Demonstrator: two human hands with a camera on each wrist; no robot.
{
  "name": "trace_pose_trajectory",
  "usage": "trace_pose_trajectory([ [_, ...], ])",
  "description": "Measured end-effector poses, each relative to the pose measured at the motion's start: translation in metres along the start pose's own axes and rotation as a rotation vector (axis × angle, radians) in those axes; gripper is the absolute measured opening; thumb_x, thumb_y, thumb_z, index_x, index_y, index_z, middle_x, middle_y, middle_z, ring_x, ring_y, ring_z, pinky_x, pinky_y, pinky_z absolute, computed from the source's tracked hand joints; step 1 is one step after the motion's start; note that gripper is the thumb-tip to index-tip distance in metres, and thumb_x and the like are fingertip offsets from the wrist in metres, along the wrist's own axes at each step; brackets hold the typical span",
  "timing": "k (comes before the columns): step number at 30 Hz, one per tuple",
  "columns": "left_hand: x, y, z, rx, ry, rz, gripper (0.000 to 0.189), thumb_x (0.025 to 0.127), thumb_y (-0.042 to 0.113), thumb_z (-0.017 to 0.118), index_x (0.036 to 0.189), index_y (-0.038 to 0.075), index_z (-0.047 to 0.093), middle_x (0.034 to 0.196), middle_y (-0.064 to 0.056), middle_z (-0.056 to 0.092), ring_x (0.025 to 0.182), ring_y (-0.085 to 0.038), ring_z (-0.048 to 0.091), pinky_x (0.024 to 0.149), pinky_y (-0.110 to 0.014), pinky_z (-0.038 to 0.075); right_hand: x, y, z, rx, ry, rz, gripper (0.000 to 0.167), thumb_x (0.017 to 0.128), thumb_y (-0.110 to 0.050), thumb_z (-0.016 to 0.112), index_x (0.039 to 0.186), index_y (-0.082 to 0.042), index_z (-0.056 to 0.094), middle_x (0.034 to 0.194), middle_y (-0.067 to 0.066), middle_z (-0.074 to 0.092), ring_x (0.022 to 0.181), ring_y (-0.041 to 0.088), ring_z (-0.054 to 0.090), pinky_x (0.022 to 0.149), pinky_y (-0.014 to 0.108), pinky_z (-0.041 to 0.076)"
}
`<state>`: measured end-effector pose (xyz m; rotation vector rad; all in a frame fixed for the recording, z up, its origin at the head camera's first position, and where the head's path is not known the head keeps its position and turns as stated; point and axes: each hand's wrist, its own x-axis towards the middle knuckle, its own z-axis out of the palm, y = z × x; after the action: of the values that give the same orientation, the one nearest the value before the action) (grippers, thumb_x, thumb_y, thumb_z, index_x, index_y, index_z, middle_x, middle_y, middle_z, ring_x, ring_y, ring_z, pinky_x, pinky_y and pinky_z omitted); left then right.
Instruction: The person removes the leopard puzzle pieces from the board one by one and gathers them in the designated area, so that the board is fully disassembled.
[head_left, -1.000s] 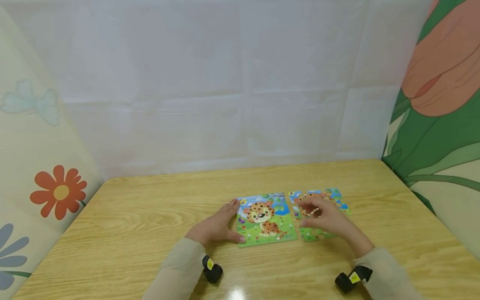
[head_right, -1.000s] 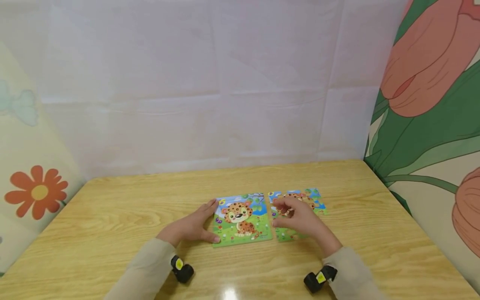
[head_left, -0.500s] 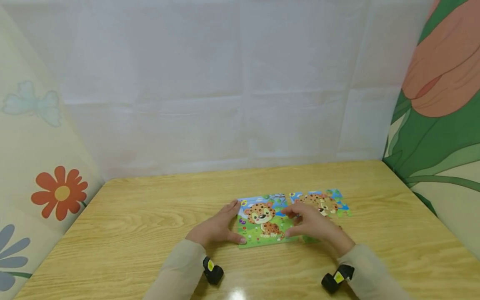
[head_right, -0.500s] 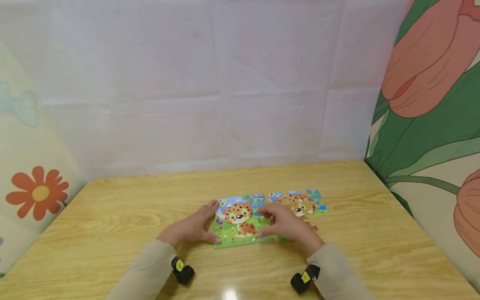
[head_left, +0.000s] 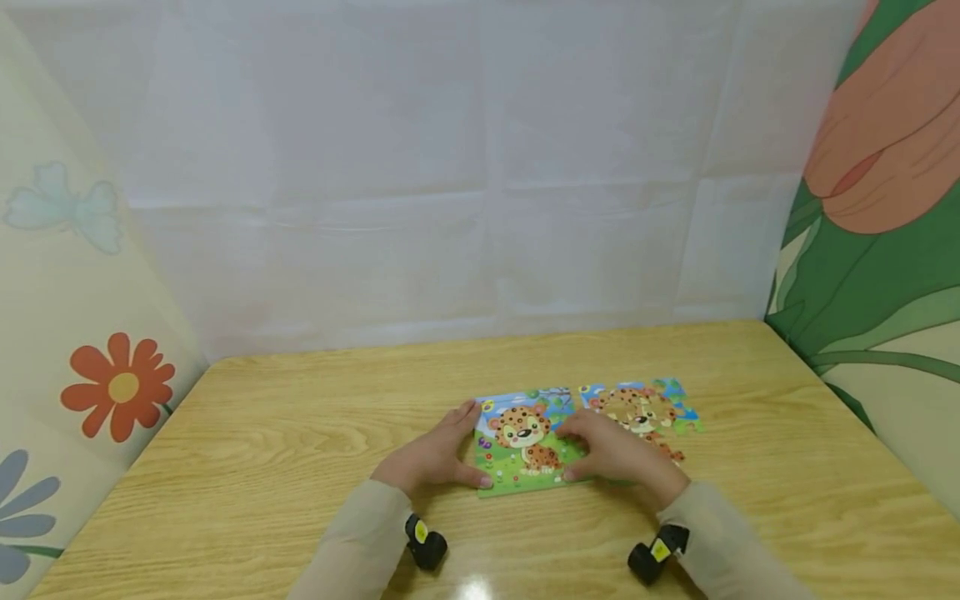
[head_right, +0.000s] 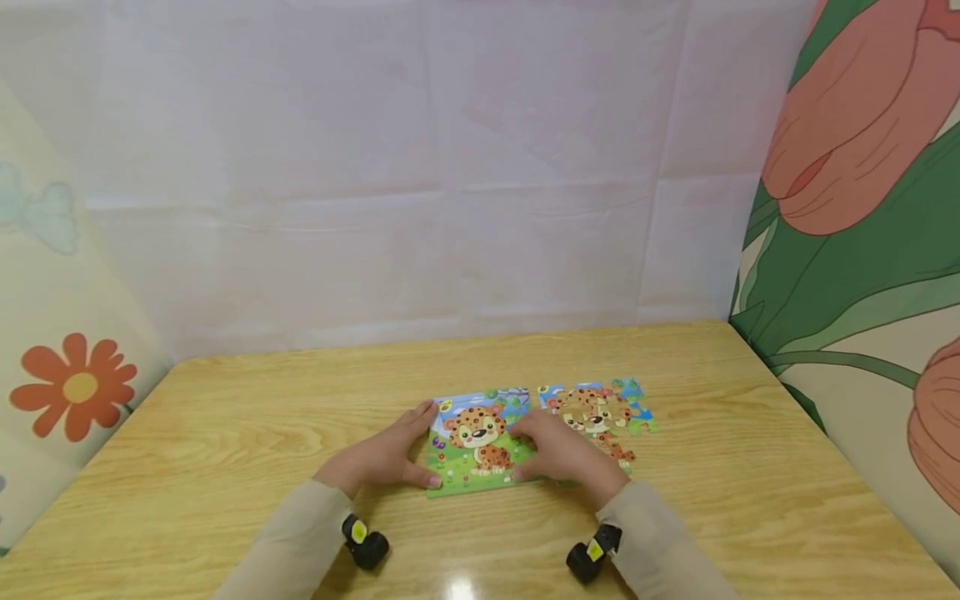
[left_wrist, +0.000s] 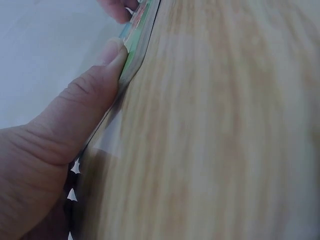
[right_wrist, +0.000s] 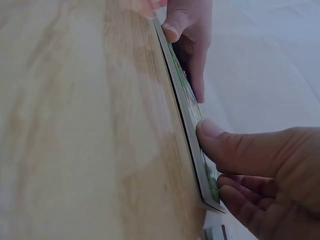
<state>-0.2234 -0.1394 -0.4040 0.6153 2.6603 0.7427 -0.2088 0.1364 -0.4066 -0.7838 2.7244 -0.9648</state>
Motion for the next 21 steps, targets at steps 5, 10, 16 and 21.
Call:
trace_pose_trajectory([
  [5, 0.0, -0.001, 0.0, 0.005, 0.002, 0.006, 0.112, 0.067, 0.044, 0.079, 0.149, 0.008, 0.012, 0.156, -0.009, 0.003, 0.142, -0.03, 0.004, 0.115, -0.048, 0.013, 0.005, -0.001, 0.0, 0.01, -0.006, 0.032, 0.046, 0.072, -0.011, 0.078, 0.113, 0.0, 0.061, 0.103, 0.004, 0.056, 0.094, 0.017, 0.053, 0.084, 0.036, 0.05],
  [10, 0.001, -0.001, 0.001, 0.013, 0.0, 0.008, 0.111, 0.067, 0.044, 0.079, 0.149, 0.007, 0.012, 0.156, -0.009, 0.004, 0.142, -0.03, 0.005, 0.115, -0.047, 0.013, 0.014, -0.004, -0.002, 0.049, -0.039, 0.08, 0.043, 0.069, -0.005, 0.079, 0.108, 0.001, 0.061, 0.095, 0.004, 0.054, 0.084, 0.016, 0.05, 0.075, 0.033, 0.048],
  [16, 0.002, -0.001, 0.001, 0.027, 0.004, 0.014, 0.111, 0.067, 0.043, 0.079, 0.148, 0.005, 0.013, 0.156, -0.011, 0.005, 0.142, -0.031, 0.006, 0.115, -0.046, 0.013, 0.02, -0.009, -0.005, 0.018, -0.092, 0.112, 0.036, 0.067, -0.001, 0.079, 0.097, -0.004, 0.06, 0.077, 0.006, 0.046, 0.07, 0.017, 0.04, 0.064, 0.033, 0.035],
  [21, 0.002, 0.0, 0.001, 0.031, 0.013, 0.017, 0.111, 0.067, 0.042, 0.079, 0.148, 0.003, 0.014, 0.156, -0.012, 0.006, 0.142, -0.031, 0.006, 0.115, -0.046, 0.013, 0.021, -0.012, -0.007, 0.007, -0.104, 0.136, 0.035, 0.069, -0.001, 0.078, 0.096, -0.006, 0.056, 0.078, 0.006, 0.044, 0.07, 0.017, 0.039, 0.062, 0.032, 0.035],
])
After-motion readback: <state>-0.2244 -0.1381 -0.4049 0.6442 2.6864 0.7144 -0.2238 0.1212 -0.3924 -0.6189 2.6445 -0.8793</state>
